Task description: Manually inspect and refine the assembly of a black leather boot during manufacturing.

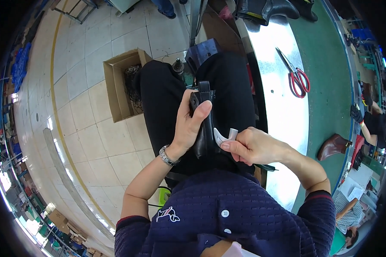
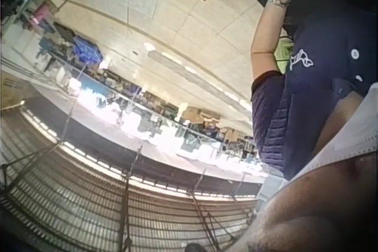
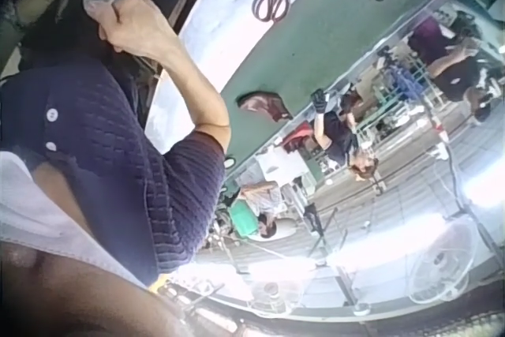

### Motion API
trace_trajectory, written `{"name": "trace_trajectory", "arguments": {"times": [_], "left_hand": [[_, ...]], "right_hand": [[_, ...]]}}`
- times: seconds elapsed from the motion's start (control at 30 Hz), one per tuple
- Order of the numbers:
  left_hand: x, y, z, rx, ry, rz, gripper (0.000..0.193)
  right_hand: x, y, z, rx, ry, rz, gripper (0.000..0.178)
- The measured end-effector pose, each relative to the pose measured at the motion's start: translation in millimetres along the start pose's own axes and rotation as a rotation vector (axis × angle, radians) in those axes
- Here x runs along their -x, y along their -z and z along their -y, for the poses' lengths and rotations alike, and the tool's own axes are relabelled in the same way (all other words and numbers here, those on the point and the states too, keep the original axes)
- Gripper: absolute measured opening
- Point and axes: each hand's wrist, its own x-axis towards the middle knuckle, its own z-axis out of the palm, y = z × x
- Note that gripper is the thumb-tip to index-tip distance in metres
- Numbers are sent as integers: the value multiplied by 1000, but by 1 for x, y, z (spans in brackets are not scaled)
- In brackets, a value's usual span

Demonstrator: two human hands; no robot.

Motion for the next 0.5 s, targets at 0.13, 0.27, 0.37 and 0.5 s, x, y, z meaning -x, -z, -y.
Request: {"name": "trace_trajectory", "arguments": {"times": [0.13, 0.27, 0.37, 0.5], "left_hand": [[-1, -2, 3, -2, -52, -53, 32], [-5, -2, 1, 31, -35, -92, 29], [-8, -1, 2, -12, -64, -114, 29], [-11, 0, 1, 42, -51, -100, 29]], "right_hand": [[1, 1, 9, 364, 104, -105, 65], [-2, 4, 22, 147, -108, -24, 67], [-5, -8, 10, -31, -52, -106, 70], [-5, -22, 0, 353, 150, -414, 67]]}}
